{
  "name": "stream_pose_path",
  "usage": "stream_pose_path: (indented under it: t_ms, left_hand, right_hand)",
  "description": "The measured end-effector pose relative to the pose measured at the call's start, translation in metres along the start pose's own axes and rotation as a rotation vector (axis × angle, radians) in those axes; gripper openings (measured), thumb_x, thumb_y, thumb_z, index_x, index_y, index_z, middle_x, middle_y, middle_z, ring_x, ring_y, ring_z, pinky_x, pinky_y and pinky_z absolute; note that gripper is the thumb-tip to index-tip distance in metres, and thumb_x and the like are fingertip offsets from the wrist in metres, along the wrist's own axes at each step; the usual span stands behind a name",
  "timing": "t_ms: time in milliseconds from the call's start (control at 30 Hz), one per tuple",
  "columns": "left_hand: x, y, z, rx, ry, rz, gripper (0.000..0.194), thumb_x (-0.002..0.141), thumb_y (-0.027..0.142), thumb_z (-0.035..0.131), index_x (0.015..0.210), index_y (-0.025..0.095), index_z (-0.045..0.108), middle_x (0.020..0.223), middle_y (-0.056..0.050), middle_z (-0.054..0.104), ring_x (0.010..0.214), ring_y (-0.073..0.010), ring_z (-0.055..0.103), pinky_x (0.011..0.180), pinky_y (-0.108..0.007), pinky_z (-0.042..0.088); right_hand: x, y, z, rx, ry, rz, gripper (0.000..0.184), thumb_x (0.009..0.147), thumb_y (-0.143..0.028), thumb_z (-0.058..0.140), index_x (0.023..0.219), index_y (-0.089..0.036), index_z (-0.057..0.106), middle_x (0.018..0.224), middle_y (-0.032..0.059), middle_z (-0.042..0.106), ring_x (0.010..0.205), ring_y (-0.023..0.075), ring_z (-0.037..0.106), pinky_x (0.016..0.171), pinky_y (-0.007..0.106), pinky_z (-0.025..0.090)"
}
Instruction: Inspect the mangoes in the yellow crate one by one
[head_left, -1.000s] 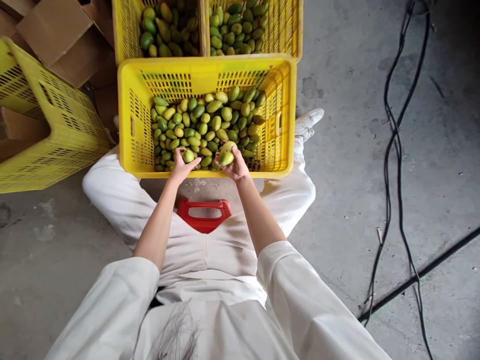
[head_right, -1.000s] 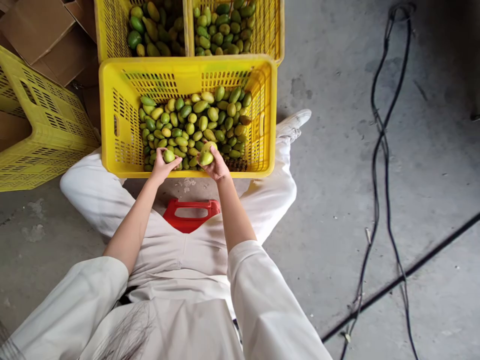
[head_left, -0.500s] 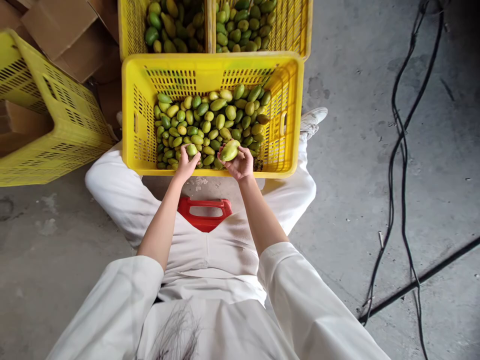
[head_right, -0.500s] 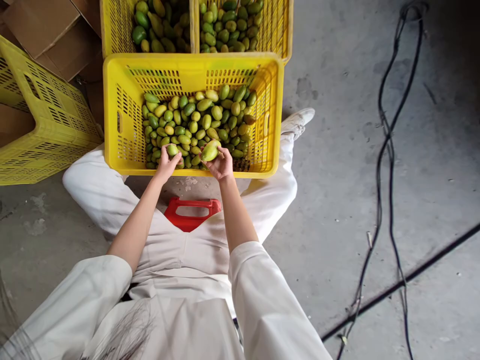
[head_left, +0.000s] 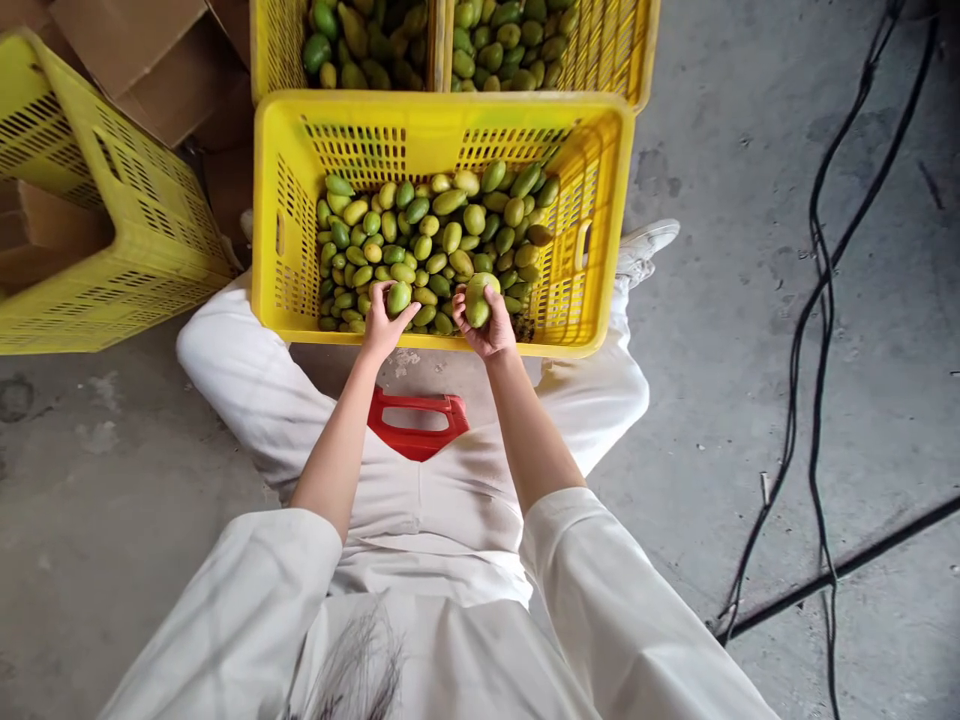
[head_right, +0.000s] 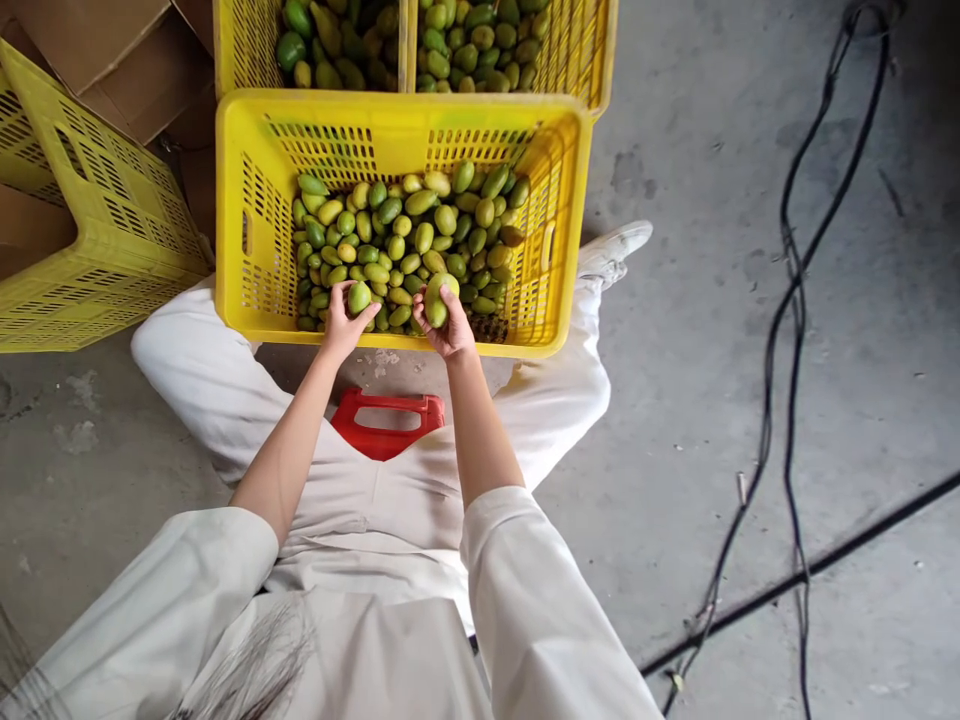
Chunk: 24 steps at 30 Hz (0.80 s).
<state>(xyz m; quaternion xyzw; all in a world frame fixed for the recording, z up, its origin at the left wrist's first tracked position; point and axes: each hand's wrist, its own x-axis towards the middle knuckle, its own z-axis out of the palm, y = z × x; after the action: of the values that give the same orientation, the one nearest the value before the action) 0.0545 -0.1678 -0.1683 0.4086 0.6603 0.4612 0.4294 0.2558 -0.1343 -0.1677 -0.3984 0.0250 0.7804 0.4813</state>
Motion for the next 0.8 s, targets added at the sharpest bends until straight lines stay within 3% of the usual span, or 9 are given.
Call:
stream_pose_path:
  t_ms: [100,200,267,367,467,567,667,800]
  left_hand:
    - [0.000,0.001,-0.005,-0.005,-0.001,0.004,0.049,0.084,0.038,0.097,0.115,0.026,0.060,0.115,-0.007,0.071,0.117,-0.0271,0.072,0.107,-0.041,0.058]
    - [0.004,0.002,-0.008,-0.128,-0.060,-0.131,0.039,0.094,0.044,0.086,0.117,0.027,0.059,0.101,-0.004,0.067,0.095,-0.0233,0.072,0.082,-0.035,0.061]
    - [0.008,0.001,-0.009,-0.206,-0.096,-0.227,0.029,0.102,0.047,0.071,0.120,0.027,0.058,0.092,-0.003,0.063,0.080,-0.0209,0.070,0.067,-0.032,0.055]
    - [0.013,0.002,-0.010,-0.279,-0.078,-0.291,0.024,0.105,0.043,0.056,0.123,0.026,0.055,0.089,-0.003,0.062,0.079,-0.0209,0.071,0.066,-0.031,0.055]
    - [0.015,0.004,-0.012,-0.320,-0.046,-0.293,0.030,0.100,0.042,0.063,0.123,0.027,0.052,0.097,-0.004,0.067,0.086,-0.0223,0.074,0.072,-0.033,0.057]
    - [0.013,0.005,-0.015,-0.326,-0.012,-0.265,0.043,0.093,0.045,0.077,0.120,0.028,0.049,0.103,-0.004,0.070,0.084,-0.0197,0.071,0.071,-0.031,0.054]
    - [0.012,0.006,-0.016,-0.318,-0.003,-0.269,0.054,0.084,0.043,0.088,0.114,0.030,0.044,0.099,-0.001,0.069,0.080,-0.0152,0.065,0.067,-0.028,0.048]
    - [0.011,0.006,-0.016,-0.281,-0.010,-0.242,0.061,0.080,0.038,0.090,0.110,0.031,0.037,0.093,0.004,0.063,0.071,-0.0122,0.061,0.064,-0.027,0.043]
  right_hand:
    - [0.000,-0.001,0.001,-0.012,-0.032,0.009,0.016,0.100,-0.042,0.077,0.111,-0.031,0.074,0.108,-0.0017,0.082,0.070,0.0103,0.066,0.052,0.017,0.057]
    - [-0.003,-0.003,0.002,-0.016,-0.075,-0.002,0.030,0.096,-0.057,0.078,0.117,-0.036,0.076,0.105,-0.0016,0.082,0.065,0.0115,0.063,0.046,0.019,0.053]
    - [-0.005,-0.005,0.002,0.005,-0.087,-0.026,0.036,0.093,-0.062,0.077,0.119,-0.037,0.076,0.106,-0.0009,0.083,0.069,0.0136,0.066,0.049,0.022,0.057]
    - [-0.008,-0.006,0.001,0.038,-0.091,-0.052,0.035,0.092,-0.054,0.073,0.122,-0.035,0.075,0.112,0.0003,0.084,0.081,0.0174,0.074,0.062,0.029,0.066]
    - [-0.009,-0.006,0.003,0.060,-0.100,-0.047,0.035,0.092,-0.042,0.065,0.124,-0.032,0.073,0.112,0.0028,0.084,0.096,0.0236,0.079,0.077,0.041,0.072]
    - [-0.009,-0.003,0.004,0.061,-0.089,-0.057,0.035,0.090,-0.041,0.065,0.122,-0.030,0.072,0.109,0.0056,0.084,0.109,0.0298,0.080,0.084,0.050,0.074]
    - [-0.007,-0.003,0.003,0.042,-0.038,-0.060,0.032,0.090,-0.046,0.072,0.119,-0.030,0.072,0.106,0.0052,0.082,0.112,0.0294,0.079,0.082,0.044,0.074]
    - [0.000,-0.003,-0.002,0.067,-0.010,-0.032,0.031,0.090,-0.038,0.082,0.117,-0.030,0.070,0.097,0.0009,0.078,0.096,0.0198,0.080,0.067,0.024,0.070]
